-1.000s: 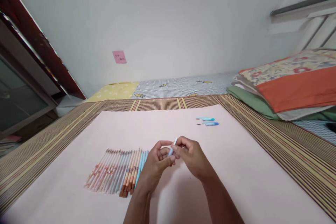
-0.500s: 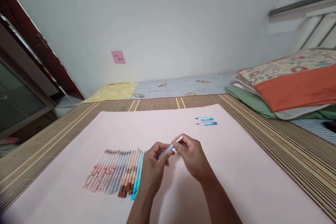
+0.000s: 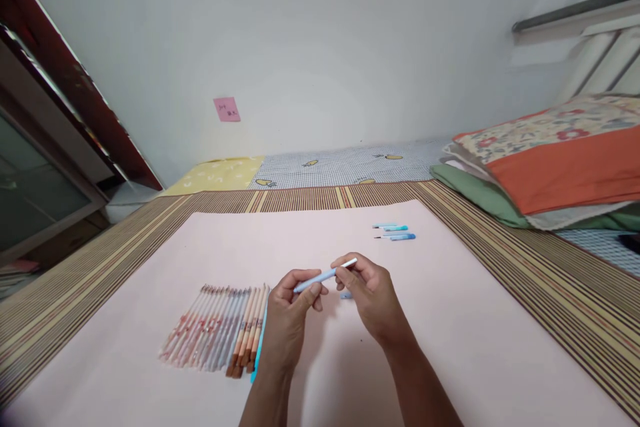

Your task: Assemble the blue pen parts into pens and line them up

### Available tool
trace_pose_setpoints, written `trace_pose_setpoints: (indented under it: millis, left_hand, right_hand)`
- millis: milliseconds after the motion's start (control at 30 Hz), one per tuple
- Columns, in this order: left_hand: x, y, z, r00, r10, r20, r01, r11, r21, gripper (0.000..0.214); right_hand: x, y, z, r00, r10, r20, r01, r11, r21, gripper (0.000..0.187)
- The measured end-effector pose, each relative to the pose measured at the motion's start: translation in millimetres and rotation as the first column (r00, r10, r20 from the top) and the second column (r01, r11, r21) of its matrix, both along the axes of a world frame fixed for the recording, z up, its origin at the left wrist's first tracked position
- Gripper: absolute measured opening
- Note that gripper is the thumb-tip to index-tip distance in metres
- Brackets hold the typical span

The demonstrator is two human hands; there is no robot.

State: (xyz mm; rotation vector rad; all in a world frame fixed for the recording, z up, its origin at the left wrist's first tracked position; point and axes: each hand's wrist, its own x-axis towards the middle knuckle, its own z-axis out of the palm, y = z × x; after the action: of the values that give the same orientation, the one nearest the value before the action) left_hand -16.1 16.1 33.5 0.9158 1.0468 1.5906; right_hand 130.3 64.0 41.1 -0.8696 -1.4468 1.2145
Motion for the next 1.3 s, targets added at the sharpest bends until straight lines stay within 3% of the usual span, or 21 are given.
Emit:
trace_pose_setpoints:
  millis: [133, 267, 533, 767, 1067, 1300]
  left_hand:
    - [3, -2, 3.9, 1.0, 0.004, 0.011, -0.004, 1.0, 0.027, 0.021]
    - [7, -5, 7.6, 0.998, 0.048, -0.043, -0.047, 0.998, 0.033, 0.022]
    - [9, -10, 10.3, 0.948, 0.137, -0.288, -0.123, 0.99, 0.066, 0.03]
    - [10, -9, 11.8, 0.989, 0.08, -0.125, -0.082, 0.997, -0.007, 0.037]
    - [7, -9, 10.4, 0.985, 0.08, -0.153, -0.086, 0.996, -0.038, 0.05]
    - [-1, -4, 6.1, 0.995, -0.101, -0.002, 0.101, 0.991, -0.092, 0.05]
  right_hand:
    - [0, 0, -2.0, 0.994, 0.064, -0.09, -0.071, 0.995, -0.069, 0.027]
    - [-5, 1, -5.8, 0.992, 0.018, -0.125, -0.025, 0.998, -0.05, 0.027]
    - [-14, -2, -5.0, 0.977, -0.016, -0.211, 0.017, 1.0, 0.003, 0.027]
    - [-17, -10, 3.4, 0.971, -0.001, -0.237, 0.001, 1.0, 0.0, 0.025]
    - [-17, -10, 6.5, 0.989, -0.013, -0.146, 0.023, 0.997, 0.07, 0.026]
    - [-13, -9, 6.0, 0.996, -0.059, -0.07, 0.063, 0.997, 0.048, 0.026]
